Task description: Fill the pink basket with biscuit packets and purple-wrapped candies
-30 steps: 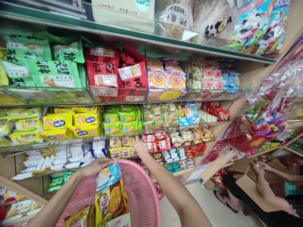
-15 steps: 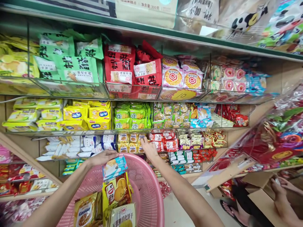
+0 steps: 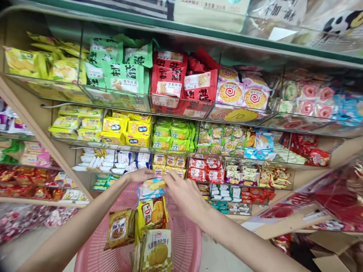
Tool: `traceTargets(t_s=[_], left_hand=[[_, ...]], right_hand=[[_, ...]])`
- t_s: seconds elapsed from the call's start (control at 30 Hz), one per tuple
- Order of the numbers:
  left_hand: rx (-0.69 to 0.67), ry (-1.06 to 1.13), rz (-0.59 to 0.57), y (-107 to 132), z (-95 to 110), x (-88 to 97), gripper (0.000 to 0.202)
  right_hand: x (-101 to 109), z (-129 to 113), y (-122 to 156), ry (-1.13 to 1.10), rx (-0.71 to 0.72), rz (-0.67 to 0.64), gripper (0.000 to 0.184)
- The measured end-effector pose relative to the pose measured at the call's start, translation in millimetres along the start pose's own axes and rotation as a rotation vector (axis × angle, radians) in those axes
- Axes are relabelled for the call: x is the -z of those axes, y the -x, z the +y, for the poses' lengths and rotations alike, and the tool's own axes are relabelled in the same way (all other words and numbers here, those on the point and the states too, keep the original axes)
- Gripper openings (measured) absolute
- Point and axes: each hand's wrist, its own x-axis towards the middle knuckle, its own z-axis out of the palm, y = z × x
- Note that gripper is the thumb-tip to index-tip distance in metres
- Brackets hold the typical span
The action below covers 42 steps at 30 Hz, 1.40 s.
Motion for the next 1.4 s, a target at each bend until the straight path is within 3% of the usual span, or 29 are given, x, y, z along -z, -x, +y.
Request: traceTargets(t_s=[0.13, 0.27, 0.4, 0.57, 0.73, 1.03, 1.13, 1.27, 1.33, 1.4], left_hand=[[-0.012, 0.012, 0.0, 3, 6, -2.1, 0.055], [0.009, 0.029, -0.009, 12, 7, -3.0, 0.054], [0.006, 0.047, 0.018, 24, 4, -1.1, 0.054], [0.023, 0.076, 0.042, 34, 0, -0.1, 0.055], [0.031, 0.078, 0.048, 35, -3, -0.9, 0.055], [0.04, 0.059, 0.026, 29, -7, -0.8, 0.053], [0.036, 0.057, 0.022, 26, -8, 0.1, 0.052], [0.044, 0.073, 0.024, 25, -8, 2.9, 0.053], [0.056, 0.073, 0.016, 25, -8, 4.3, 0.053], [0.065, 0.064, 0.01, 24, -8, 5.2, 0.053]], right_hand=[[8, -56, -20, -0.25, 0.266, -0.168, 0.014], [-14, -92, -58, -0.349, 0.408, -0.615, 0.018], [-44, -111, -87, -0.452, 0.423, -0.935, 0.025], [-67, -131, -101, -0.35, 0.391, -1.097, 0.03], [-74, -141, -101, -0.374, 0.301, -1.014, 0.034], [-74, -135, -84, -0.144, 0.408, -0.583, 0.029], [-73, -135, -68, -0.14, 0.385, -0.425, 0.029], [-75, -146, -27, -0.139, 0.358, -0.159, 0.04], [-83, -156, -6, -0.192, 0.353, -0.158, 0.036], [-96, -165, 6, -0.333, 0.398, -0.329, 0.023]])
